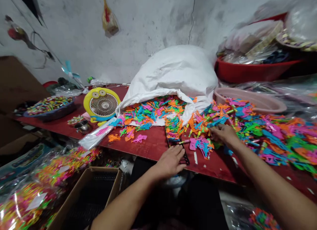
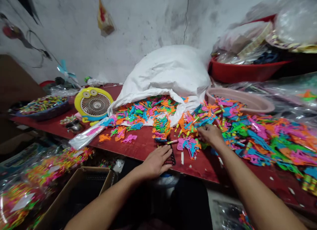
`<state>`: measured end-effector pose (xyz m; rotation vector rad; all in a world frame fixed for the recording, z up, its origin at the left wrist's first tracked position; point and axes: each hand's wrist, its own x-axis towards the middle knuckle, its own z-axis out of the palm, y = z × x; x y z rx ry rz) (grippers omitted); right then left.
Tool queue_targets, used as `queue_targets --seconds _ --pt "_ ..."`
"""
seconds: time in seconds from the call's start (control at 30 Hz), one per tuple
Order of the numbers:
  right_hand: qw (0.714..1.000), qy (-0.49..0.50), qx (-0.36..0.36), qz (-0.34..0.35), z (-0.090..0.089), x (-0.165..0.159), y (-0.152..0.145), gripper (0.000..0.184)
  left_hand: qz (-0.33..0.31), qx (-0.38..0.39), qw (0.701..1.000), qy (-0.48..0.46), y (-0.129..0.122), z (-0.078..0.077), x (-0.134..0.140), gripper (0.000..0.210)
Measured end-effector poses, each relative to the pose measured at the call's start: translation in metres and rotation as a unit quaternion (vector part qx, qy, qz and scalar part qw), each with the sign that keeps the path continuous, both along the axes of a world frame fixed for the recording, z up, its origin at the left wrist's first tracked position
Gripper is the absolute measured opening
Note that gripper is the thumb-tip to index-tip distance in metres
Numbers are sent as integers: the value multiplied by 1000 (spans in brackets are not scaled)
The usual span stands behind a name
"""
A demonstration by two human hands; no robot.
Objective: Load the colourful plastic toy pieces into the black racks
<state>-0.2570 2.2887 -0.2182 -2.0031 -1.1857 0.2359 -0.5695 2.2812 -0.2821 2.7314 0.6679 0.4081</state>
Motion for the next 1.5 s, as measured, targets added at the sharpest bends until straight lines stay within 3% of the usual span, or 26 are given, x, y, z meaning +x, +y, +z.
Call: queue_targets --seconds 0.1,0.2,0.27,0.33,0.43,0.53,0.7,0.93,1.3,1.5 --pt "995 -49 -75 -47 -12 -2 -2 35 -16 -27 1000 -4 9 5 -20 67" --pt "972 -211 40 -99 -13 -26 -15 45 -7 -64 997 -33 18 4 -35 71" --pt "951 -281 108 -67 -15 -49 -24 48 -5 -82 995 -65 23 3 -39 70" --pt "943 -304 130 28 -20 -73 -28 36 6 -91 991 -99 24 3 -38 60" --pt "940 -256 131 182 -33 -104 -24 24 52 -87 985 -139 23 4 -27 35" --pt "942 -178 144 245 -42 -126 -10 25 93 -61 984 -142 20 3 -14 23" --pt "951 -93 154 252 -43 -141 11 22 112 -26 989 -98 20 1 -7 22" --pt "948 5 156 276 -45 -141 26 15 75 -48 993 -77 32 7 -22 12" --pt "962 -15 144 233 -51 -152 30 21 52 -74 984 -151 41 -6 -31 13" --pt "961 -47 97 256 -45 -140 15 23 33 -185 956 -225 53 -3 -41 26"
